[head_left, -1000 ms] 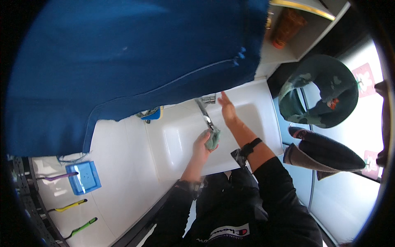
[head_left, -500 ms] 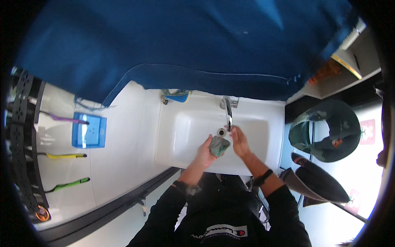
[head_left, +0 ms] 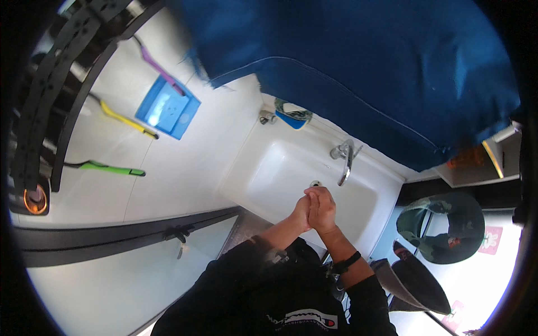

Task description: The person wipes the tiled wall and shower area with a cloth, then moves to the sink to wipe the basin, faucet, and surrounding countertop. They rinse the cloth under running water and continue wiping the sink surfaces.

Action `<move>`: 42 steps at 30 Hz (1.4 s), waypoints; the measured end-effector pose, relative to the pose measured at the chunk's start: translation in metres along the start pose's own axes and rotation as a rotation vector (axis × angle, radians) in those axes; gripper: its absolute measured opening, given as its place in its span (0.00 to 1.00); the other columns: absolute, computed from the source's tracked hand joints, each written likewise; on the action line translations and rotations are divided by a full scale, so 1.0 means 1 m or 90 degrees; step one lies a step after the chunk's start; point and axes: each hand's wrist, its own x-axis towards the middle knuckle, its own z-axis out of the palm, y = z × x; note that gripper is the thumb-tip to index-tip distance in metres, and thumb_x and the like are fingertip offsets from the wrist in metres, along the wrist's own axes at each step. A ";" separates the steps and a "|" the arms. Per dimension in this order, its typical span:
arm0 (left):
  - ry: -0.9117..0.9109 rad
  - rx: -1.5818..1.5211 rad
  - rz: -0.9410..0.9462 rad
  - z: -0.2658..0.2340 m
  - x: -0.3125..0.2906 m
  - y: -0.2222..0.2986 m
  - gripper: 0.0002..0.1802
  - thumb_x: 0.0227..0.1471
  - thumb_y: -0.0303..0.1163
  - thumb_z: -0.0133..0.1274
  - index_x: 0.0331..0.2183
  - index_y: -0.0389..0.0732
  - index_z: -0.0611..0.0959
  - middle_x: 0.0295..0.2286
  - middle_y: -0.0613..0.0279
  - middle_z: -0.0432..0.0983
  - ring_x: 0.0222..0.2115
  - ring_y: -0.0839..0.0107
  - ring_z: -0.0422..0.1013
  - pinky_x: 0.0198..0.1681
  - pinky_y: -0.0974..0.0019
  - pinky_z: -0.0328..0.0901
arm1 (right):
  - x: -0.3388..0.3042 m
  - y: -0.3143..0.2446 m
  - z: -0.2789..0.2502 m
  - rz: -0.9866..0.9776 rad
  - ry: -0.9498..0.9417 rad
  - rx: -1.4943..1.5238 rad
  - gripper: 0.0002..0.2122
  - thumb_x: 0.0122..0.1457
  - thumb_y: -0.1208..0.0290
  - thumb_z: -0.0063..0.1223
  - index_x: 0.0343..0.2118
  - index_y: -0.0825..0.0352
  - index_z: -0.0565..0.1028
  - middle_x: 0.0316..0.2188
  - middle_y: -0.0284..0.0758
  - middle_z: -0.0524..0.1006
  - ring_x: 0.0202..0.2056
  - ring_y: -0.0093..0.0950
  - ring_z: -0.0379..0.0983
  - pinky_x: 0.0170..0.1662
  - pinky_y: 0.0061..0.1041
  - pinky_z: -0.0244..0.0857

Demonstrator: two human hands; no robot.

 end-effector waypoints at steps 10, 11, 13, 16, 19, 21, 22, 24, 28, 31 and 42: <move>0.124 -0.038 0.091 0.032 0.014 0.011 0.17 0.79 0.43 0.39 0.48 0.47 0.81 0.43 0.62 0.81 0.47 0.65 0.78 0.52 0.56 0.73 | 0.016 0.014 0.040 0.362 0.096 0.067 0.11 0.80 0.69 0.48 0.45 0.70 0.80 0.27 0.34 0.78 0.29 0.25 0.74 0.35 0.30 0.71; 0.132 -0.042 0.095 0.031 0.017 0.012 0.17 0.79 0.43 0.39 0.47 0.47 0.81 0.43 0.62 0.81 0.46 0.65 0.78 0.51 0.56 0.73 | 0.017 0.016 0.042 0.367 0.088 0.077 0.11 0.81 0.68 0.46 0.45 0.68 0.79 0.26 0.29 0.75 0.29 0.19 0.70 0.34 0.26 0.68; 0.149 -0.048 0.102 0.030 0.021 0.013 0.17 0.78 0.42 0.40 0.47 0.47 0.81 0.42 0.62 0.81 0.45 0.65 0.78 0.50 0.56 0.74 | 0.019 0.020 0.045 0.400 0.086 0.094 0.11 0.81 0.68 0.46 0.44 0.67 0.78 0.26 0.28 0.74 0.28 0.18 0.68 0.33 0.25 0.67; 0.176 -0.054 0.112 0.025 0.029 0.014 0.16 0.77 0.41 0.40 0.46 0.47 0.82 0.41 0.62 0.81 0.44 0.65 0.78 0.49 0.56 0.74 | 0.020 0.032 0.052 0.436 0.101 0.115 0.11 0.82 0.67 0.46 0.43 0.67 0.78 0.26 0.26 0.72 0.28 0.17 0.66 0.33 0.24 0.65; 0.197 -0.054 0.112 0.014 0.040 0.012 0.16 0.77 0.40 0.40 0.45 0.46 0.82 0.40 0.63 0.82 0.43 0.65 0.78 0.48 0.56 0.74 | 0.019 0.049 0.062 0.477 0.116 0.140 0.11 0.81 0.67 0.47 0.42 0.67 0.78 0.26 0.26 0.72 0.28 0.17 0.65 0.32 0.24 0.64; 0.204 -0.061 0.104 0.003 0.045 0.011 0.16 0.76 0.39 0.41 0.43 0.46 0.82 0.39 0.62 0.82 0.41 0.65 0.78 0.46 0.56 0.74 | 0.014 0.059 0.066 0.519 0.119 0.164 0.11 0.81 0.67 0.47 0.42 0.66 0.78 0.26 0.26 0.72 0.28 0.17 0.65 0.31 0.24 0.63; 0.207 -0.064 0.102 -0.002 0.047 0.011 0.16 0.75 0.39 0.41 0.42 0.46 0.82 0.38 0.62 0.82 0.40 0.65 0.79 0.45 0.56 0.74 | 0.011 0.063 0.067 0.543 0.117 0.181 0.12 0.81 0.67 0.47 0.41 0.67 0.78 0.25 0.26 0.72 0.28 0.17 0.65 0.31 0.24 0.62; 0.234 -0.053 0.107 -0.009 0.049 0.009 0.16 0.74 0.38 0.41 0.41 0.44 0.83 0.37 0.61 0.82 0.38 0.64 0.79 0.43 0.56 0.74 | 0.005 0.070 0.068 0.578 0.117 0.203 0.12 0.81 0.67 0.47 0.40 0.67 0.78 0.25 0.26 0.71 0.27 0.17 0.65 0.31 0.24 0.62; 0.339 0.137 0.140 -0.014 0.042 0.005 0.18 0.71 0.38 0.42 0.37 0.40 0.84 0.34 0.59 0.82 0.34 0.62 0.78 0.37 0.55 0.72 | -0.003 0.074 0.068 0.612 0.123 0.214 0.14 0.80 0.68 0.48 0.36 0.67 0.79 0.24 0.26 0.71 0.26 0.18 0.64 0.29 0.24 0.61; 0.372 0.199 0.146 -0.017 0.036 0.001 0.20 0.70 0.38 0.44 0.34 0.36 0.84 0.32 0.58 0.81 0.32 0.63 0.77 0.36 0.55 0.70 | -0.009 0.073 0.066 0.639 0.158 0.245 0.14 0.80 0.69 0.47 0.35 0.67 0.79 0.22 0.25 0.70 0.24 0.17 0.62 0.27 0.25 0.59; 0.293 0.691 0.226 -0.054 0.038 -0.004 0.23 0.70 0.35 0.43 0.28 0.30 0.83 0.32 0.39 0.85 0.33 0.46 0.80 0.39 0.44 0.70 | -0.036 0.091 0.057 0.861 0.477 0.492 0.09 0.76 0.68 0.52 0.44 0.68 0.78 0.20 0.27 0.65 0.24 0.23 0.64 0.30 0.27 0.63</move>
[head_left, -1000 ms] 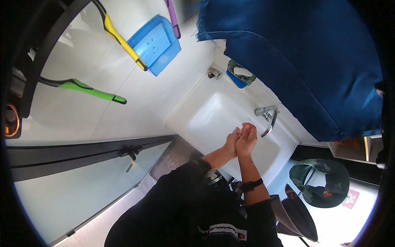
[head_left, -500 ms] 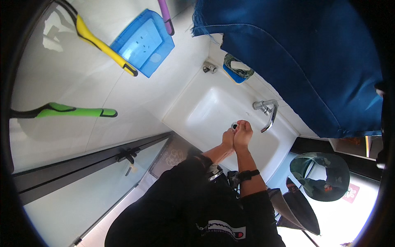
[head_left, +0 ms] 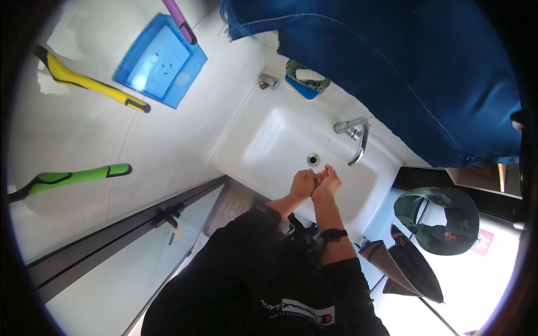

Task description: The person wipes the tiled wall and shower area with a cloth, then moves to the sink to wipe the basin, faucet, and surrounding countertop. They rinse the cloth under running water and continue wiping the sink surfaces.

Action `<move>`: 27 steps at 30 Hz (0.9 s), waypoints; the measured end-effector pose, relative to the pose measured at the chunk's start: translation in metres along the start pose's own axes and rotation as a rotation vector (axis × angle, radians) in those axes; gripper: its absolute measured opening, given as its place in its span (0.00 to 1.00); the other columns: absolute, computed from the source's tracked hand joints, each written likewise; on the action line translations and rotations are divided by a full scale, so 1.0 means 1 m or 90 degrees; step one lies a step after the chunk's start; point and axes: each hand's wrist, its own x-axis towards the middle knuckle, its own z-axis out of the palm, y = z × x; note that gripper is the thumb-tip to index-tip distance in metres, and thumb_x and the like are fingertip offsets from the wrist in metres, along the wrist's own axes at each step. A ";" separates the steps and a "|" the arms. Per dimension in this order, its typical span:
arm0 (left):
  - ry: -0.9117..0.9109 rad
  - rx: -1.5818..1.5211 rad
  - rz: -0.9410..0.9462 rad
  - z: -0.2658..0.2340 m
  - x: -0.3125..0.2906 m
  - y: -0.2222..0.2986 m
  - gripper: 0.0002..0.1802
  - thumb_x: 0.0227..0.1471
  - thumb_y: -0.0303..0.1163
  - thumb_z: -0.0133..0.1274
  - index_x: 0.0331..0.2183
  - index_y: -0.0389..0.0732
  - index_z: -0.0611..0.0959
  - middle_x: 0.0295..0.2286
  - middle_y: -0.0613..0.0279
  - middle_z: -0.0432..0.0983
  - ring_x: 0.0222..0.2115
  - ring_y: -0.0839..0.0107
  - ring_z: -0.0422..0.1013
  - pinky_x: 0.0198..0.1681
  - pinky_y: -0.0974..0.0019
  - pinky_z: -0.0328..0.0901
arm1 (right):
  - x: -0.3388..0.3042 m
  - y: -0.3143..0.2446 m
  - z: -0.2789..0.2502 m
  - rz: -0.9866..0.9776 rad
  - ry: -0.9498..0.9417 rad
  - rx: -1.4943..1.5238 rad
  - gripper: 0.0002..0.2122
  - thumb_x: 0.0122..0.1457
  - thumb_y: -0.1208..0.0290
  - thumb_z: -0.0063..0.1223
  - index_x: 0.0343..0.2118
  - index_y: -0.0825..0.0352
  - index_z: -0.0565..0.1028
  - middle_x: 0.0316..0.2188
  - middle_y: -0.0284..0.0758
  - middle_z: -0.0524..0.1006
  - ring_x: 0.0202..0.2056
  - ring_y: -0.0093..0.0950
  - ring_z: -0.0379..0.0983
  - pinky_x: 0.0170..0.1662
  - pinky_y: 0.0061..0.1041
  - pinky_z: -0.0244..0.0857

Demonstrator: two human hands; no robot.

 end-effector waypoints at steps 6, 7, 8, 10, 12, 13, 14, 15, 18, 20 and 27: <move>-0.064 0.029 0.038 -0.019 -0.001 -0.002 0.31 0.78 0.51 0.45 0.36 0.32 0.84 0.29 0.63 0.79 0.33 0.68 0.75 0.44 0.55 0.71 | -0.024 -0.018 -0.016 -0.047 -0.155 -0.125 0.11 0.78 0.65 0.51 0.53 0.67 0.74 0.31 0.33 0.78 0.33 0.28 0.76 0.45 0.35 0.74; -0.108 -0.009 -0.036 -0.027 0.002 0.001 0.25 0.75 0.50 0.53 0.43 0.34 0.84 0.34 0.63 0.80 0.36 0.70 0.75 0.47 0.61 0.71 | -0.030 -0.027 -0.020 -0.129 -0.209 -0.184 0.14 0.77 0.62 0.55 0.55 0.67 0.74 0.37 0.37 0.83 0.37 0.30 0.81 0.49 0.36 0.76; -0.152 -0.062 0.012 -0.033 0.000 0.004 0.22 0.73 0.47 0.57 0.44 0.35 0.83 0.36 0.63 0.80 0.37 0.71 0.75 0.46 0.62 0.71 | -0.036 -0.036 -0.025 -0.106 -0.222 -0.249 0.14 0.76 0.62 0.57 0.55 0.67 0.75 0.37 0.36 0.83 0.37 0.29 0.81 0.47 0.34 0.76; -0.228 -0.107 0.036 -0.045 -0.009 0.009 0.18 0.70 0.42 0.64 0.48 0.37 0.82 0.39 0.63 0.80 0.40 0.73 0.74 0.45 0.64 0.70 | -0.047 -0.054 -0.042 -0.060 -0.243 -0.390 0.14 0.74 0.63 0.62 0.54 0.67 0.76 0.37 0.35 0.83 0.35 0.28 0.80 0.44 0.31 0.75; -0.252 -0.082 0.126 -0.059 -0.013 0.019 0.19 0.66 0.38 0.68 0.50 0.39 0.80 0.41 0.63 0.79 0.41 0.73 0.74 0.44 0.64 0.70 | -0.052 -0.073 -0.058 -0.045 -0.285 -0.477 0.13 0.71 0.67 0.65 0.51 0.67 0.77 0.37 0.33 0.82 0.34 0.26 0.80 0.42 0.27 0.75; -0.261 -0.045 0.181 -0.066 -0.015 0.025 0.20 0.64 0.36 0.70 0.51 0.39 0.80 0.42 0.63 0.79 0.42 0.73 0.74 0.43 0.65 0.70 | -0.053 -0.082 -0.067 -0.038 -0.306 -0.525 0.12 0.69 0.69 0.67 0.49 0.67 0.78 0.36 0.32 0.82 0.33 0.26 0.80 0.41 0.25 0.74; -0.245 -0.051 0.157 -0.072 -0.015 0.031 0.20 0.64 0.36 0.71 0.50 0.40 0.80 0.41 0.64 0.79 0.41 0.73 0.74 0.43 0.65 0.70 | -0.054 -0.092 -0.073 -0.052 -0.298 -0.497 0.11 0.68 0.71 0.67 0.48 0.67 0.78 0.35 0.32 0.82 0.33 0.26 0.80 0.41 0.25 0.74; -0.228 -0.040 0.147 -0.078 -0.016 0.038 0.20 0.64 0.36 0.71 0.50 0.40 0.80 0.40 0.65 0.78 0.40 0.74 0.74 0.42 0.66 0.69 | -0.056 -0.100 -0.080 -0.060 -0.282 -0.473 0.10 0.67 0.73 0.67 0.47 0.67 0.78 0.35 0.31 0.81 0.33 0.26 0.80 0.42 0.24 0.75; -0.240 -0.123 0.051 -0.097 -0.022 0.057 0.14 0.65 0.35 0.69 0.45 0.42 0.81 0.37 0.70 0.77 0.38 0.77 0.72 0.41 0.68 0.68 | -0.069 -0.127 -0.090 -0.042 -0.301 -0.406 0.10 0.66 0.75 0.66 0.48 0.67 0.78 0.39 0.33 0.81 0.42 0.28 0.82 0.47 0.27 0.78; -0.301 -0.207 -0.054 -0.104 -0.028 0.071 0.12 0.65 0.34 0.69 0.42 0.43 0.81 0.36 0.72 0.76 0.36 0.79 0.72 0.40 0.68 0.67 | -0.084 -0.136 -0.085 -0.047 -0.332 -0.364 0.12 0.68 0.72 0.65 0.51 0.68 0.78 0.44 0.35 0.82 0.47 0.30 0.82 0.50 0.29 0.79; -0.447 -0.005 0.219 -0.086 -0.063 0.113 0.12 0.64 0.26 0.69 0.38 0.40 0.78 0.56 0.53 0.81 0.55 0.68 0.77 0.59 0.59 0.73 | -0.106 -0.118 -0.053 -0.114 -0.373 -0.479 0.19 0.71 0.64 0.66 0.57 0.71 0.77 0.52 0.38 0.81 0.52 0.28 0.80 0.56 0.35 0.80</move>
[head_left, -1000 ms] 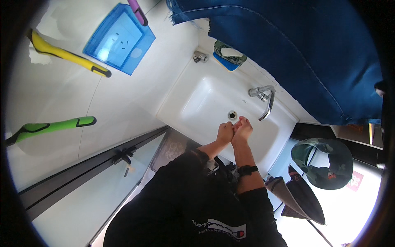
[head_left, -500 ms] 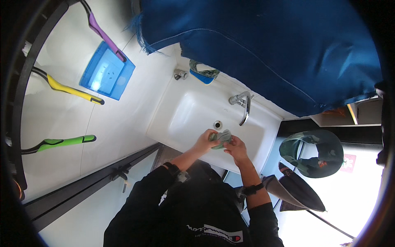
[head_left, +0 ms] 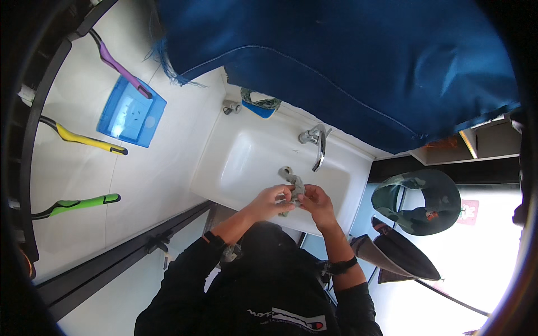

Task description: The person wipes the tiled wall and shower area with a cloth, then moves to the sink to wipe the basin, faucet, and surrounding countertop. They rinse the cloth under running water and continue wiping the sink surfaces.

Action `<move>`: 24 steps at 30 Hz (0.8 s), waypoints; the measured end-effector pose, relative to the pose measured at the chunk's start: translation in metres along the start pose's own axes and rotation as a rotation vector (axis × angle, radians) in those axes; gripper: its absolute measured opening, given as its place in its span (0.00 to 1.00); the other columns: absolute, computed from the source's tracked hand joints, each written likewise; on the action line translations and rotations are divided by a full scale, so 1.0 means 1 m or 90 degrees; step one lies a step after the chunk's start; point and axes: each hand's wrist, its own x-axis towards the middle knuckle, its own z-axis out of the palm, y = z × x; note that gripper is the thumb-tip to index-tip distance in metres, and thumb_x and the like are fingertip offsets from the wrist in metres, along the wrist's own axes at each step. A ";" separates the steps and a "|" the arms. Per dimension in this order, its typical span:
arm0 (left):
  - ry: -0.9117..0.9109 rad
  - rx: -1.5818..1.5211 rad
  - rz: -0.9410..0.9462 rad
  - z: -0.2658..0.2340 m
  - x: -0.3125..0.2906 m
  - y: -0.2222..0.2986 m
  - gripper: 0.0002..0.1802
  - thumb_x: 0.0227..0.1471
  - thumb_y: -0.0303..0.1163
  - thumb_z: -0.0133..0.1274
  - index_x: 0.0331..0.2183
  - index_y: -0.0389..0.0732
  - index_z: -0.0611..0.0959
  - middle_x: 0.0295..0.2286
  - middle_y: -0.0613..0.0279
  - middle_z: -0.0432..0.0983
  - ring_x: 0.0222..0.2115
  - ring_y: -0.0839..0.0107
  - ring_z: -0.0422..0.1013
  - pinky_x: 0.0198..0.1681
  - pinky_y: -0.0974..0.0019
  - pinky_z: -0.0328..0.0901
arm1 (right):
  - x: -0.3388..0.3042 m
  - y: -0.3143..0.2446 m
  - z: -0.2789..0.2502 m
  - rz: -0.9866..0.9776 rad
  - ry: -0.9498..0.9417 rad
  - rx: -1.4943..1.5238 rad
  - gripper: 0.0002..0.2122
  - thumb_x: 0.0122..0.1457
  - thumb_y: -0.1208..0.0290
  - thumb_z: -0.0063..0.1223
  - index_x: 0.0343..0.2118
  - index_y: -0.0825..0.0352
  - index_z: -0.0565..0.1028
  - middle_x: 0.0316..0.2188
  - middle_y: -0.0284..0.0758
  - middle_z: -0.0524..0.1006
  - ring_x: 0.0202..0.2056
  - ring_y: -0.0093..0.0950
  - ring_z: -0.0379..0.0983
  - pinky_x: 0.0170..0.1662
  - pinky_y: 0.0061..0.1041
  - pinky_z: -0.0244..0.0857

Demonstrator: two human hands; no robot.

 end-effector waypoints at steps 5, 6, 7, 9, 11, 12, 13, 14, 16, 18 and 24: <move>0.044 -0.133 0.041 0.001 -0.002 0.019 0.12 0.67 0.26 0.65 0.39 0.42 0.74 0.58 0.49 0.80 0.54 0.71 0.76 0.54 0.63 0.74 | 0.004 0.012 -0.019 0.051 0.064 0.159 0.07 0.70 0.75 0.61 0.47 0.66 0.77 0.44 0.34 0.81 0.45 0.28 0.81 0.56 0.38 0.80; 0.060 -0.094 0.047 0.000 -0.002 0.020 0.13 0.69 0.27 0.64 0.40 0.43 0.72 0.58 0.50 0.81 0.44 0.77 0.75 0.46 0.68 0.72 | 0.003 0.013 -0.021 0.058 0.088 0.192 0.05 0.69 0.77 0.60 0.45 0.65 0.76 0.43 0.33 0.81 0.45 0.28 0.81 0.56 0.39 0.80; 0.073 -0.073 0.026 0.000 -0.002 0.020 0.13 0.70 0.29 0.63 0.40 0.43 0.72 0.54 0.52 0.82 0.41 0.78 0.73 0.43 0.69 0.71 | 0.000 0.012 -0.023 0.034 0.060 0.227 0.05 0.69 0.78 0.59 0.44 0.65 0.76 0.43 0.34 0.81 0.45 0.29 0.81 0.57 0.40 0.80; 0.108 -0.046 -0.013 0.000 -0.002 0.019 0.13 0.72 0.32 0.62 0.41 0.42 0.72 0.48 0.57 0.83 0.36 0.82 0.69 0.39 0.71 0.68 | -0.007 0.007 -0.023 0.000 0.033 0.283 0.04 0.69 0.80 0.56 0.43 0.64 0.76 0.42 0.36 0.80 0.45 0.31 0.81 0.58 0.44 0.80; 0.248 0.055 -0.022 0.001 0.001 0.016 0.13 0.74 0.35 0.60 0.41 0.41 0.72 0.41 0.63 0.80 0.33 0.83 0.67 0.37 0.72 0.66 | -0.014 -0.003 -0.021 -0.018 0.010 0.336 0.03 0.69 0.79 0.57 0.41 0.65 0.75 0.43 0.38 0.80 0.46 0.34 0.81 0.58 0.43 0.81; 0.296 0.095 -0.022 0.001 0.002 0.015 0.13 0.75 0.37 0.59 0.42 0.41 0.72 0.37 0.66 0.78 0.32 0.83 0.65 0.36 0.72 0.64 | -0.019 -0.008 -0.021 -0.027 -0.002 0.363 0.03 0.69 0.78 0.58 0.39 0.66 0.74 0.43 0.39 0.79 0.47 0.35 0.80 0.58 0.43 0.81; 0.312 0.095 -0.030 0.002 0.004 0.015 0.14 0.75 0.38 0.58 0.42 0.41 0.72 0.35 0.67 0.75 0.32 0.83 0.65 0.35 0.72 0.64 | -0.023 -0.012 -0.021 -0.062 -0.021 0.387 0.02 0.69 0.78 0.57 0.40 0.66 0.74 0.44 0.40 0.80 0.48 0.37 0.81 0.59 0.44 0.80; 0.308 0.083 -0.031 0.004 0.005 0.015 0.14 0.76 0.39 0.57 0.43 0.41 0.72 0.33 0.68 0.73 0.31 0.82 0.65 0.35 0.72 0.64 | -0.026 -0.015 -0.020 -0.097 -0.040 0.409 0.02 0.69 0.79 0.56 0.41 0.66 0.74 0.44 0.40 0.80 0.49 0.39 0.81 0.61 0.45 0.79; 0.297 0.076 -0.006 0.010 0.007 0.020 0.15 0.76 0.41 0.57 0.45 0.41 0.72 0.33 0.68 0.71 0.31 0.80 0.67 0.36 0.70 0.65 | -0.029 -0.014 -0.017 -0.095 -0.104 0.420 0.03 0.70 0.80 0.54 0.43 0.66 0.75 0.46 0.41 0.80 0.52 0.40 0.80 0.63 0.47 0.78; 0.280 0.079 -0.009 0.026 0.008 0.029 0.18 0.74 0.43 0.59 0.47 0.41 0.72 0.35 0.64 0.74 0.32 0.76 0.71 0.37 0.67 0.69 | -0.030 -0.004 -0.012 -0.020 -0.188 0.399 0.04 0.70 0.80 0.53 0.45 0.66 0.75 0.48 0.41 0.80 0.56 0.39 0.79 0.64 0.47 0.76; -0.096 0.469 0.281 0.073 -0.001 0.085 0.38 0.69 0.48 0.62 0.69 0.41 0.68 0.70 0.46 0.68 0.60 0.45 0.78 0.56 0.48 0.78 | -0.027 0.041 0.010 -0.173 -0.051 0.282 0.22 0.76 0.69 0.53 0.70 0.67 0.69 0.64 0.38 0.76 0.63 0.35 0.74 0.68 0.42 0.71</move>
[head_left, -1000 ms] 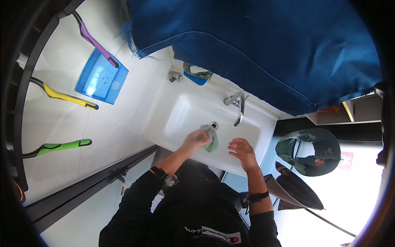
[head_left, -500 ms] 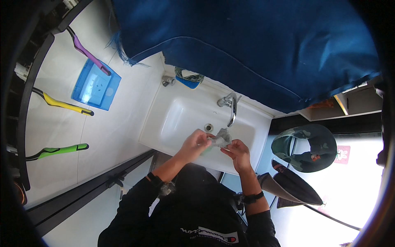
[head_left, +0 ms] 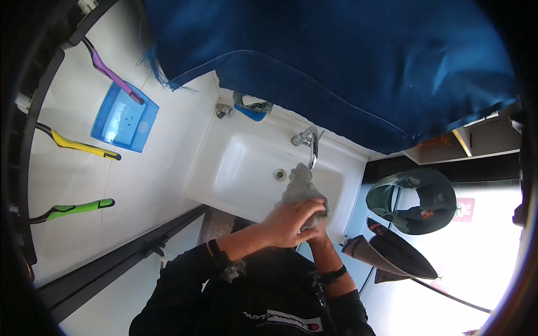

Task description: The person wipes the tiled wall and shower area with a cloth, then moves to the sink to wipe the basin, faucet, and surrounding countertop. They rinse the cloth under running water and continue wiping the sink surfaces.

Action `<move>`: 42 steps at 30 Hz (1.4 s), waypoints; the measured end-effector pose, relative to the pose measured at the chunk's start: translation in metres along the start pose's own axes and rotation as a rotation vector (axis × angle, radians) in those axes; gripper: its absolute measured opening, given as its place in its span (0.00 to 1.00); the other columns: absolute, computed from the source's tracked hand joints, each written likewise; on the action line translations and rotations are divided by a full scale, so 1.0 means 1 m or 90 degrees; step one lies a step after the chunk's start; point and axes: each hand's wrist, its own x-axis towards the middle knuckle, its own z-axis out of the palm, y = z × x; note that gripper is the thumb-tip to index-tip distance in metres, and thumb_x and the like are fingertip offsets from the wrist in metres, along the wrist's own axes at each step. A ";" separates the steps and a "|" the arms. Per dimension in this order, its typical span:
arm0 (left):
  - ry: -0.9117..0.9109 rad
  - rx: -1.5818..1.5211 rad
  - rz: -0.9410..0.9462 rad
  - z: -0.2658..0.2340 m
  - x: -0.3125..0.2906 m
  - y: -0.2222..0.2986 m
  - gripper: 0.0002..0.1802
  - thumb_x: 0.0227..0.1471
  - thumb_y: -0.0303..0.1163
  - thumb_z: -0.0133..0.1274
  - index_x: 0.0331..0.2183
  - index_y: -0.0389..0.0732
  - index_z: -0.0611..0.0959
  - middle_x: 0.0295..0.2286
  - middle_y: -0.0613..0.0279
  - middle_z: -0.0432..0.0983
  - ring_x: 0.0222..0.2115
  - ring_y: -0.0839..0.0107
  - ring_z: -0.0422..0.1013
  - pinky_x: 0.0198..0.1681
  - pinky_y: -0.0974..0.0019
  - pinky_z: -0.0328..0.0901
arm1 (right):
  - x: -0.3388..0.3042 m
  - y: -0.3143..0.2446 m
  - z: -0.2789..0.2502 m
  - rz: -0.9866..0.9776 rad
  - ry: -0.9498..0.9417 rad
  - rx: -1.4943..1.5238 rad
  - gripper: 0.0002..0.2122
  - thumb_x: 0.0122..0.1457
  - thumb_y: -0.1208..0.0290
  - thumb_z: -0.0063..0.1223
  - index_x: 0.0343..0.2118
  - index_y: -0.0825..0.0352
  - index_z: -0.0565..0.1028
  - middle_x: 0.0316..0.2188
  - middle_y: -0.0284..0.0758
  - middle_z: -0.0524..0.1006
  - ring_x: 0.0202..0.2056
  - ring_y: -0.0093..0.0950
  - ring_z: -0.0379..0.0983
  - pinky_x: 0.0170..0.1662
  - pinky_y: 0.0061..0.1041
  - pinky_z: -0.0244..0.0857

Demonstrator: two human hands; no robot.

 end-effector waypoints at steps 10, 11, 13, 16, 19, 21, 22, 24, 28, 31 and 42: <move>0.261 -0.004 -0.026 -0.008 -0.003 -0.010 0.12 0.65 0.27 0.62 0.49 0.40 0.82 0.43 0.59 0.90 0.35 0.66 0.86 0.38 0.63 0.81 | 0.032 -0.055 -0.021 -0.125 0.092 0.071 0.25 0.80 0.57 0.46 0.73 0.64 0.66 0.70 0.40 0.72 0.69 0.37 0.69 0.74 0.42 0.63; 0.268 -0.028 -0.136 -0.004 -0.003 -0.027 0.11 0.66 0.27 0.60 0.49 0.40 0.82 0.40 0.58 0.90 0.36 0.66 0.86 0.38 0.64 0.81 | 0.047 -0.060 -0.028 -0.126 0.139 -0.060 0.25 0.80 0.58 0.46 0.73 0.64 0.67 0.69 0.40 0.72 0.70 0.37 0.68 0.75 0.42 0.62; 0.323 -0.086 -0.319 0.009 0.008 -0.066 0.09 0.69 0.25 0.57 0.49 0.38 0.81 0.38 0.55 0.89 0.37 0.64 0.86 0.39 0.63 0.80 | 0.081 -0.037 -0.019 -0.168 0.141 -0.166 0.25 0.73 0.66 0.55 0.71 0.64 0.68 0.70 0.41 0.72 0.70 0.38 0.67 0.73 0.40 0.62; 0.378 -0.244 -0.333 0.037 0.024 -0.111 0.08 0.70 0.23 0.56 0.49 0.36 0.80 0.39 0.53 0.88 0.39 0.62 0.86 0.42 0.61 0.78 | 0.133 -0.027 -0.004 -0.192 0.182 -0.647 0.28 0.66 0.74 0.60 0.68 0.71 0.68 0.66 0.54 0.72 0.69 0.52 0.67 0.70 0.46 0.66; 0.333 -0.314 -0.418 0.058 0.035 -0.135 0.08 0.70 0.23 0.56 0.49 0.35 0.79 0.39 0.53 0.87 0.42 0.62 0.85 0.45 0.59 0.77 | 0.172 -0.033 0.018 -0.223 0.240 -0.907 0.24 0.66 0.76 0.55 0.64 0.77 0.67 0.60 0.60 0.73 0.62 0.62 0.70 0.63 0.53 0.72; 0.293 -0.359 -0.406 0.061 0.033 -0.142 0.08 0.73 0.28 0.55 0.49 0.36 0.79 0.41 0.54 0.87 0.42 0.67 0.84 0.46 0.61 0.76 | 0.186 -0.044 0.025 -0.132 0.267 -0.949 0.21 0.66 0.77 0.53 0.60 0.79 0.68 0.58 0.61 0.73 0.57 0.64 0.74 0.59 0.54 0.75; 0.277 -0.397 -0.404 0.064 0.030 -0.142 0.09 0.73 0.30 0.55 0.50 0.36 0.80 0.41 0.55 0.87 0.41 0.68 0.83 0.46 0.61 0.76 | 0.187 -0.050 0.024 -0.059 0.268 -0.968 0.20 0.66 0.76 0.53 0.58 0.79 0.69 0.57 0.62 0.74 0.55 0.64 0.76 0.57 0.53 0.77; 0.260 -0.453 -0.412 0.065 0.029 -0.142 0.12 0.73 0.34 0.54 0.51 0.36 0.79 0.41 0.55 0.88 0.41 0.69 0.83 0.46 0.62 0.76 | 0.195 -0.054 0.022 -0.037 0.264 -1.051 0.18 0.67 0.74 0.52 0.55 0.80 0.70 0.56 0.63 0.75 0.46 0.62 0.82 0.52 0.51 0.81; 0.236 -0.508 -0.480 0.066 0.033 -0.139 0.17 0.73 0.39 0.54 0.51 0.34 0.79 0.40 0.54 0.89 0.40 0.68 0.84 0.46 0.62 0.76 | 0.228 -0.064 0.006 -0.142 0.201 -1.184 0.11 0.70 0.71 0.52 0.45 0.75 0.77 0.37 0.54 0.84 0.39 0.56 0.86 0.45 0.48 0.82; 0.206 -0.524 -0.529 0.067 0.030 -0.137 0.19 0.74 0.41 0.53 0.52 0.34 0.79 0.41 0.55 0.89 0.39 0.70 0.84 0.44 0.63 0.76 | 0.256 -0.077 -0.002 -0.239 0.020 -1.361 0.08 0.67 0.73 0.55 0.39 0.74 0.79 0.37 0.53 0.86 0.37 0.52 0.87 0.43 0.44 0.83; 0.199 -0.549 -0.600 0.080 0.004 -0.139 0.19 0.74 0.43 0.53 0.50 0.35 0.81 0.39 0.56 0.90 0.38 0.72 0.82 0.42 0.63 0.75 | 0.341 -0.064 0.005 0.144 -0.138 -1.440 0.12 0.68 0.76 0.57 0.47 0.73 0.87 0.49 0.56 0.86 0.50 0.47 0.86 0.55 0.42 0.79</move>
